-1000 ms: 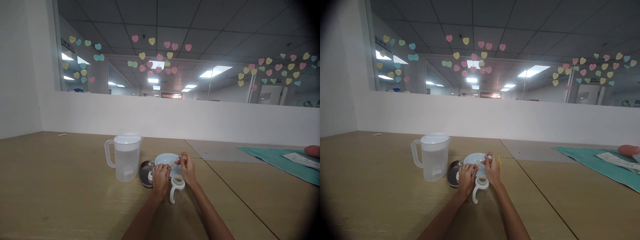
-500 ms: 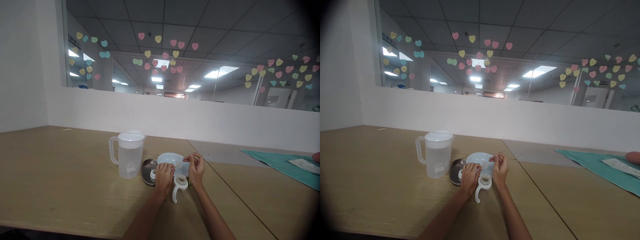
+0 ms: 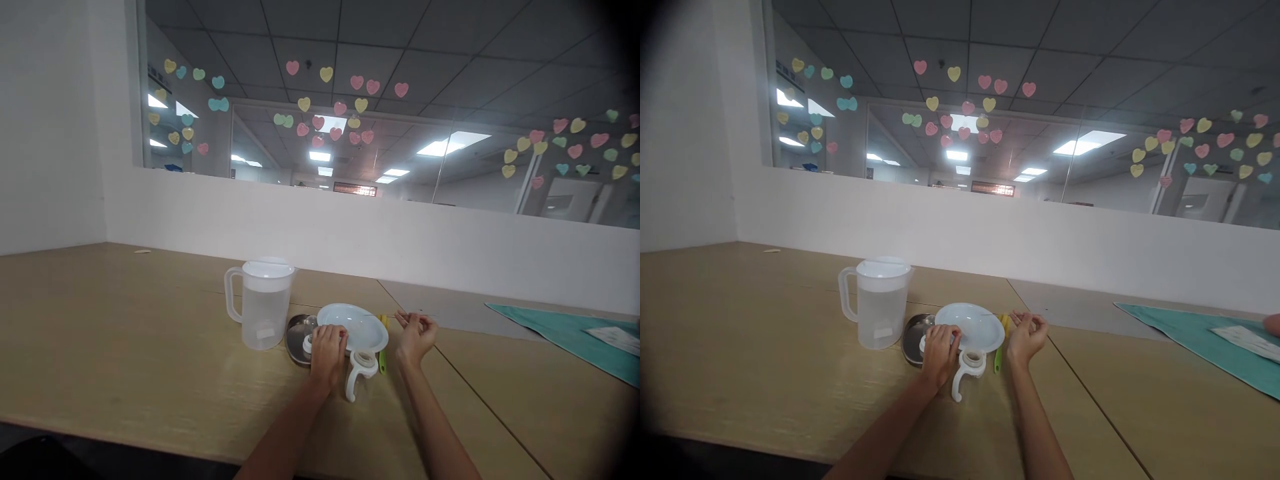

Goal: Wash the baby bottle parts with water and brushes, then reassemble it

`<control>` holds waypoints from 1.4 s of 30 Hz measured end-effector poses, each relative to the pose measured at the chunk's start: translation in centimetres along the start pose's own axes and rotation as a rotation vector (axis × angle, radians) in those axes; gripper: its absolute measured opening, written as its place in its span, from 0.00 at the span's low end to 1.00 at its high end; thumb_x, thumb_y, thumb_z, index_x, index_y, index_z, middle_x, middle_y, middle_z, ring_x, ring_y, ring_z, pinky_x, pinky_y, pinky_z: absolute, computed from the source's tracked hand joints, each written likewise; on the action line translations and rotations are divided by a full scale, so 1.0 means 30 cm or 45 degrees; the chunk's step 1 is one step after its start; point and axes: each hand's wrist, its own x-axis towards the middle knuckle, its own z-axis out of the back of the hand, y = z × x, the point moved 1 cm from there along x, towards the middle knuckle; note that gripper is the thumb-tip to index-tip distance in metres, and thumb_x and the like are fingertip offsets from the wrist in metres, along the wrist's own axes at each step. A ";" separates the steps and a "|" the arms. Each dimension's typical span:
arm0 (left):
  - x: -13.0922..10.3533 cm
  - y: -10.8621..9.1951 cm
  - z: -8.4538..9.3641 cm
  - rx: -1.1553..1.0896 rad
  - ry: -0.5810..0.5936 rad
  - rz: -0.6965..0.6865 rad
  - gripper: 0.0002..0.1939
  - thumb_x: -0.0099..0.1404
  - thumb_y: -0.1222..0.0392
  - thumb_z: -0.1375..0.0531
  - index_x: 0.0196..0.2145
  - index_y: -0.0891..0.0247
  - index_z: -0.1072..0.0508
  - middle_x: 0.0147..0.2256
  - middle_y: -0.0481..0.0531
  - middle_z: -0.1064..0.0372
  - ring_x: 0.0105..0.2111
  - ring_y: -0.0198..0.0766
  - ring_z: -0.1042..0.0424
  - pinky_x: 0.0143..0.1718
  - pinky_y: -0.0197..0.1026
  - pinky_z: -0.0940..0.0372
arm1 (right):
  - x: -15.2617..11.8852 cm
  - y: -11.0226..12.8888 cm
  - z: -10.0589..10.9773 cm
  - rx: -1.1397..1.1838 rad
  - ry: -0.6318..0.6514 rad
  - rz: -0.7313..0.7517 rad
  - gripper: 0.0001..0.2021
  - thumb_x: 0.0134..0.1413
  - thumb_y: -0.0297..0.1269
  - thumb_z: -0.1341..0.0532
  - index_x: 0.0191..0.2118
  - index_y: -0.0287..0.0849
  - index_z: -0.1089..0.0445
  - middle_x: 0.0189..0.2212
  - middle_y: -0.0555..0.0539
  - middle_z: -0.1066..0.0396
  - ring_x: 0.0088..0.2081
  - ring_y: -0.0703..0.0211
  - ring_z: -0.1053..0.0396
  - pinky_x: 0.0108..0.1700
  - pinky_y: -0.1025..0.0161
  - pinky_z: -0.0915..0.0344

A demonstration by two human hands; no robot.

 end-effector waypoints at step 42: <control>0.008 0.039 0.042 -0.072 -0.151 0.208 0.11 0.64 0.66 0.49 0.37 0.58 0.26 0.37 0.49 0.26 0.41 0.41 0.32 0.45 0.45 0.45 | -0.070 -0.033 -0.047 -0.524 1.305 0.286 0.17 0.51 0.39 0.44 0.46 0.45 0.28 0.37 0.44 0.28 0.39 0.54 0.32 0.46 0.54 0.36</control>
